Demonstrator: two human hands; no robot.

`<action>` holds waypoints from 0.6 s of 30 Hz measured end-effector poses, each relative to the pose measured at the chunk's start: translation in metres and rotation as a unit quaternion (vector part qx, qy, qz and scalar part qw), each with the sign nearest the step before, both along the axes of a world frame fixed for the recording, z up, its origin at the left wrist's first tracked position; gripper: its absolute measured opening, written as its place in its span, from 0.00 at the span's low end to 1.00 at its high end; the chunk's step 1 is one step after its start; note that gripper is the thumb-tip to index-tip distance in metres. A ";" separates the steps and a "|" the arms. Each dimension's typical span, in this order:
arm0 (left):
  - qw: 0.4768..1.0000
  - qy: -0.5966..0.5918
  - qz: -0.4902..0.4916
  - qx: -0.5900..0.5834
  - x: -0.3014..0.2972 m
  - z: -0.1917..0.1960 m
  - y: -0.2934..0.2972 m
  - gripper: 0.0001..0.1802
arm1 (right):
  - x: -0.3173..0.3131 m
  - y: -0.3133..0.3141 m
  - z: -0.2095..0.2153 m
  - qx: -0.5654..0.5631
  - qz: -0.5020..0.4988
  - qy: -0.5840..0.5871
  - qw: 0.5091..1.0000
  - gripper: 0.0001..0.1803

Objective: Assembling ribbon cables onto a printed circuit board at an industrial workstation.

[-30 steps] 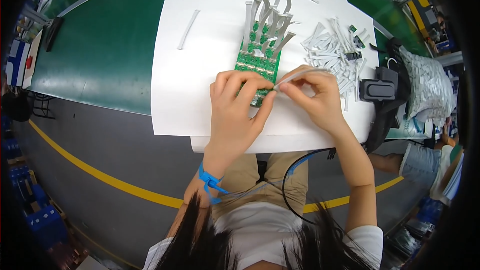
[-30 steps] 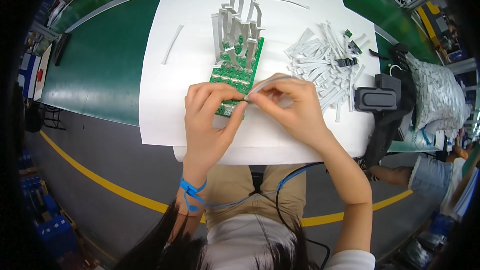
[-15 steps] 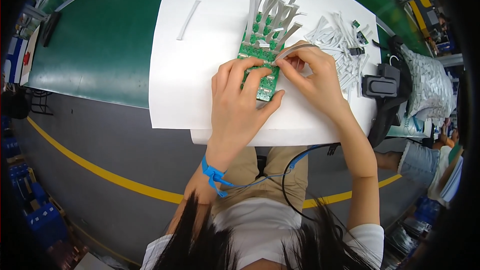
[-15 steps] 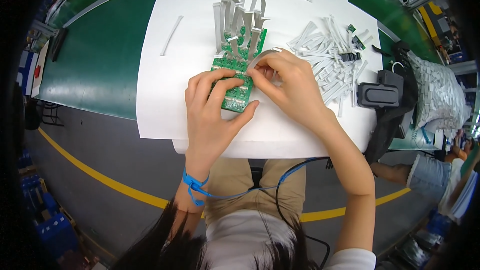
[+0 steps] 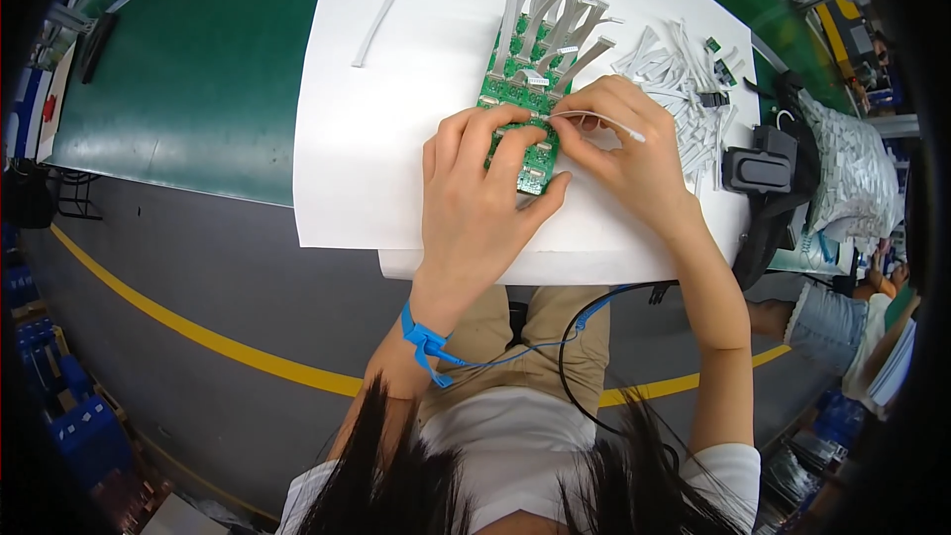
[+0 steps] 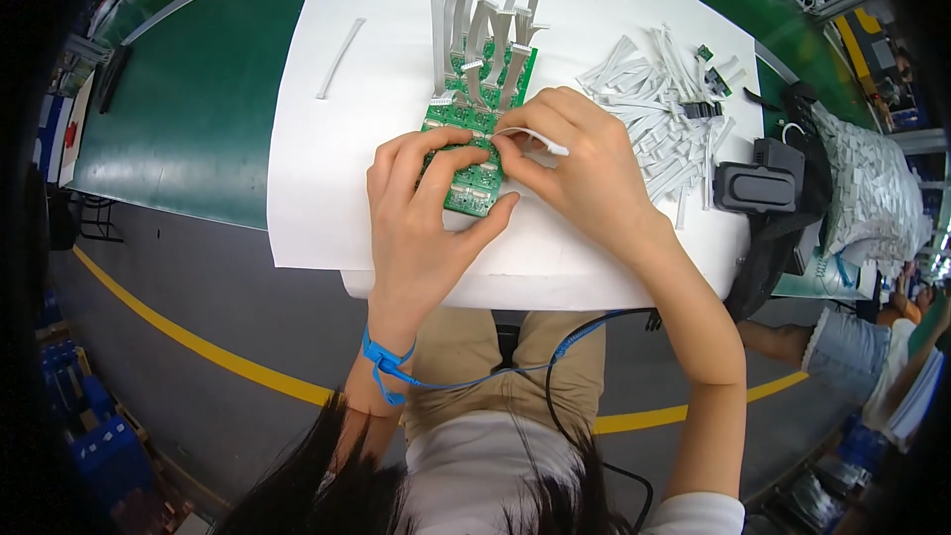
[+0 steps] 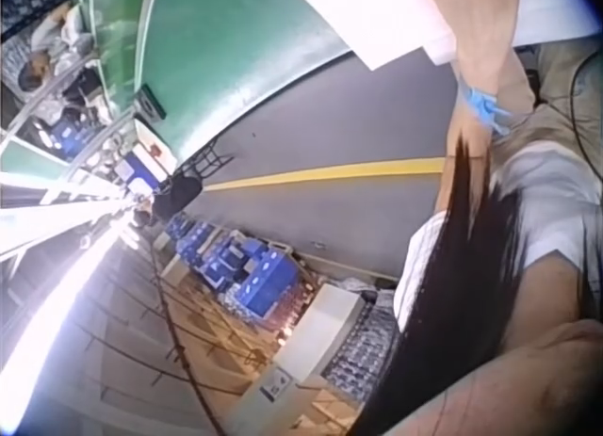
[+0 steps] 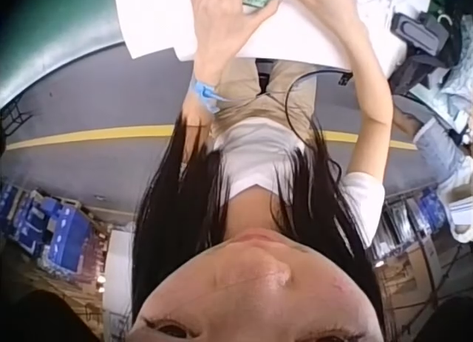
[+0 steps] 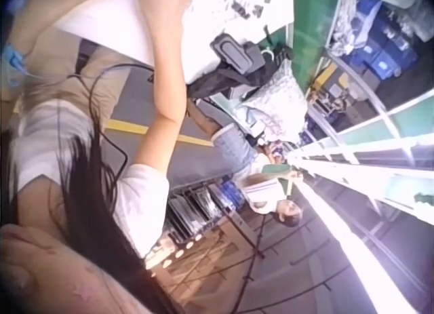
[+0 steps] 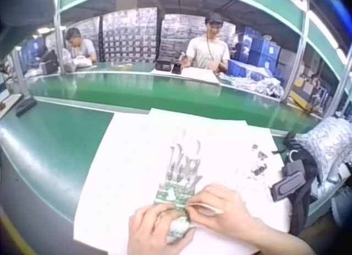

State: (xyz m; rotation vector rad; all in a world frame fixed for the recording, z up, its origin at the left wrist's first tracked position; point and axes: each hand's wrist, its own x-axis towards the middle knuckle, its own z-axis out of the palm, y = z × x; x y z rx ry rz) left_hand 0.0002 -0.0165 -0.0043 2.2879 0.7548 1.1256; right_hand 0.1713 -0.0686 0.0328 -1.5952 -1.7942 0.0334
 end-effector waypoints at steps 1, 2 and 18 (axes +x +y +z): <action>1.000 0.002 0.000 0.000 0.000 0.000 0.000 0.21 | -0.001 0.000 0.000 -0.004 -0.001 0.003 1.000 0.08; 1.000 0.002 0.001 0.000 0.000 0.000 0.000 0.21 | -0.001 -0.001 0.001 -0.004 0.000 0.003 1.000 0.08; 1.000 -0.003 0.009 -0.002 0.002 -0.002 0.000 0.22 | -0.009 0.004 0.009 -0.051 -0.048 -0.079 0.994 0.08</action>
